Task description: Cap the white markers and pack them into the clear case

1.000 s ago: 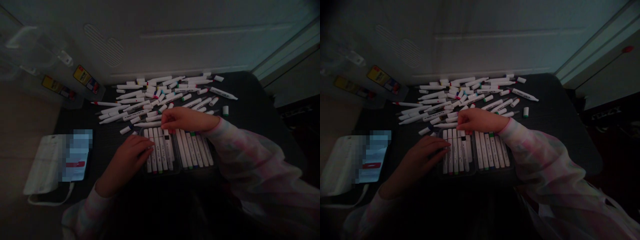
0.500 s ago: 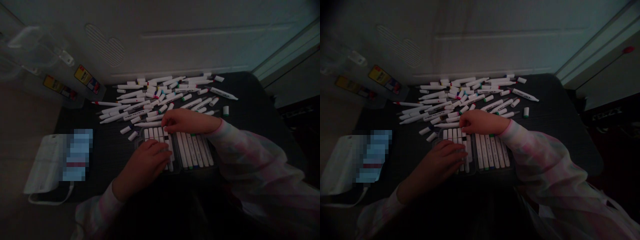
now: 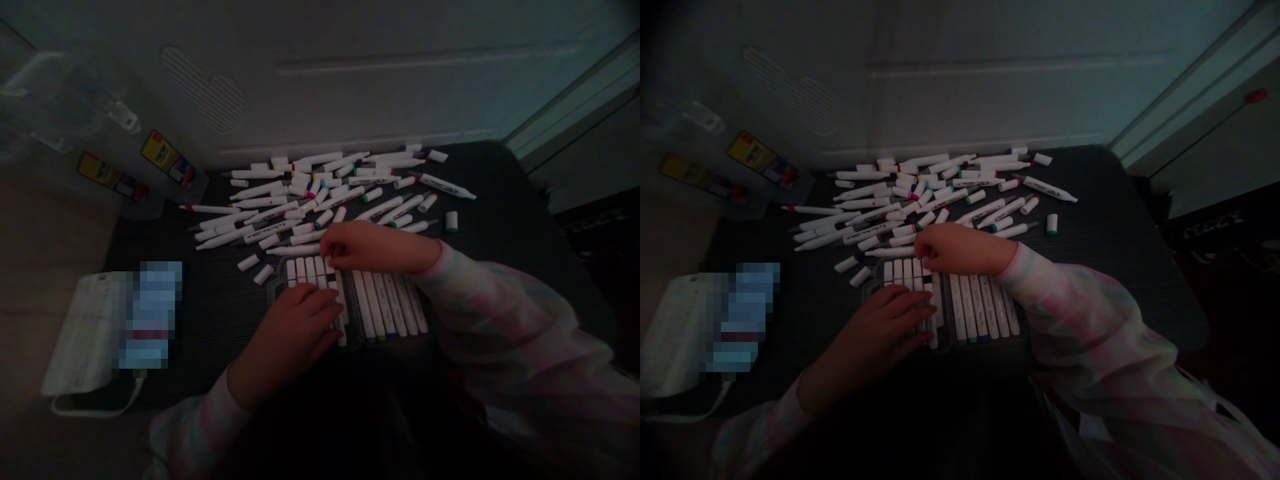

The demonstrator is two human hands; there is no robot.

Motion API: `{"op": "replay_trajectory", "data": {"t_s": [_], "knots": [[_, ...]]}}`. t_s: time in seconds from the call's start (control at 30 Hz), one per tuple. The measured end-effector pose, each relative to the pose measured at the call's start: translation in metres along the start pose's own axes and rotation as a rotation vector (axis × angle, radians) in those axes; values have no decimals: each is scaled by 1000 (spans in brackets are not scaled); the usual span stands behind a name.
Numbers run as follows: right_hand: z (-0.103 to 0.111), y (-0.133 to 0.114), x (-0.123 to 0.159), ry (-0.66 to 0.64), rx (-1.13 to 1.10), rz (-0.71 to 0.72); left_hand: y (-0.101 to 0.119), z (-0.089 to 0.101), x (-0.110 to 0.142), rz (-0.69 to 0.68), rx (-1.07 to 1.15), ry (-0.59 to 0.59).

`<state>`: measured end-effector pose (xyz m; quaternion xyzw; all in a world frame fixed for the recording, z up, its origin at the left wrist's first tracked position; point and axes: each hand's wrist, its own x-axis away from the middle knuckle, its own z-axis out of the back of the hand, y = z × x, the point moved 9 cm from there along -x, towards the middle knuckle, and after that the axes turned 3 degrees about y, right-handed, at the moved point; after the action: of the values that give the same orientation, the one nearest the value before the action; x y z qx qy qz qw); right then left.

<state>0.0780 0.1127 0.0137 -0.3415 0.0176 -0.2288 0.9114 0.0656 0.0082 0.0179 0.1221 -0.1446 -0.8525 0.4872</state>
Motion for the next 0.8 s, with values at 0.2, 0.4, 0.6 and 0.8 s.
{"op": "replay_trajectory", "data": {"t_s": [0.2, 0.4, 0.6, 0.8], "knots": [[-1, -2, 0, -18, 3, 2, -1, 0, 0, -3, 0, 10], [-3, -3, 0, -23, 29, 5, 1, 0, 0, -2, 24, -4], [-5, -7, 0, -11, 63, 24, -29, 27, 8, 123, 53, 82], [-5, -6, 0, -43, 31, -11, -80, 59, 29, 317, -126, 213]]}}
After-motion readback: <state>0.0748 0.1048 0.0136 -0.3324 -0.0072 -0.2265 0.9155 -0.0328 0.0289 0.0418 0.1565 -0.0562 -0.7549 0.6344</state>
